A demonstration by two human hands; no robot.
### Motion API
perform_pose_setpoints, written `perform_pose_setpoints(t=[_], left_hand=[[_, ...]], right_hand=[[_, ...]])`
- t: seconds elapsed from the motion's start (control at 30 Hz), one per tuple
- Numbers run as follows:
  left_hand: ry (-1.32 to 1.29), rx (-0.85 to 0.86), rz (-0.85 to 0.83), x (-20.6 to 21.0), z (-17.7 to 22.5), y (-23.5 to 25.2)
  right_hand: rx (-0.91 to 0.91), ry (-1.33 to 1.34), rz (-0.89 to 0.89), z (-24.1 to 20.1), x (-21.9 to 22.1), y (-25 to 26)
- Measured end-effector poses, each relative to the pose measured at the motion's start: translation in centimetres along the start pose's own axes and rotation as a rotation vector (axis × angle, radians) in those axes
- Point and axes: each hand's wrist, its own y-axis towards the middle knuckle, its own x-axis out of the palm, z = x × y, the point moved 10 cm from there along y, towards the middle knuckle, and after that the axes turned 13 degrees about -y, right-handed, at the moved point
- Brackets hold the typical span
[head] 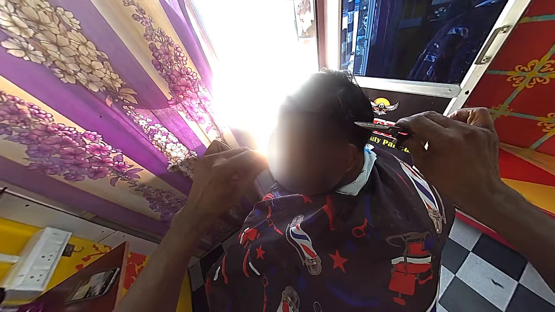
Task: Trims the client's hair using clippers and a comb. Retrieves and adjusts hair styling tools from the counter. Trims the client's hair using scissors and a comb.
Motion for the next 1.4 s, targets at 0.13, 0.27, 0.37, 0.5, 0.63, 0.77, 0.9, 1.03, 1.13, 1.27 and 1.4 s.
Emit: perform_pose_setpoints(t=[0.13,0.27,0.37,0.5,0.63,0.77,0.9,1.03,1.13,1.27,1.4], left_hand=[[-0.018,0.032,-0.058,0.0,0.0,0.3],[-0.002,0.032,-0.013,-1.1,0.4,1.6],[0.025,0.065,0.014,-1.7,1.1,2.6],[0.052,0.125,0.017,-1.9,2.1,3.5],[0.059,0.132,0.043,-1.9,2.0,3.5],[0.056,0.129,0.058,-1.9,1.6,3.4],[0.05,0.126,0.072,-1.8,1.4,3.3],[0.046,0.123,0.075,-1.9,1.4,3.3],[0.041,0.125,0.076,-1.9,1.4,3.4],[0.054,0.123,0.067,-1.9,1.6,3.5],[0.058,0.14,0.073,-1.9,1.6,3.5]], right_hand=[[-0.026,-0.051,-0.019,0.1,0.3,0.1],[-0.037,-0.091,-0.019,-0.4,0.2,0.3],[-0.043,-0.121,-0.061,-0.7,0.8,0.3],[-0.043,-0.197,-0.04,-1.3,0.8,0.2],[-0.072,-0.226,-0.018,-2.0,0.6,0.2],[-0.082,-0.277,-0.023,-2.8,0.2,0.4],[-0.111,-0.309,-0.034,-3.5,0.2,0.7],[-0.129,-0.291,-0.037,-3.9,0.1,0.9],[-0.129,-0.274,-0.042,-3.8,0.0,0.9],[-0.122,-0.294,-0.05,-3.8,0.2,0.9],[-0.136,-0.269,-0.053,-3.9,0.4,0.8]])
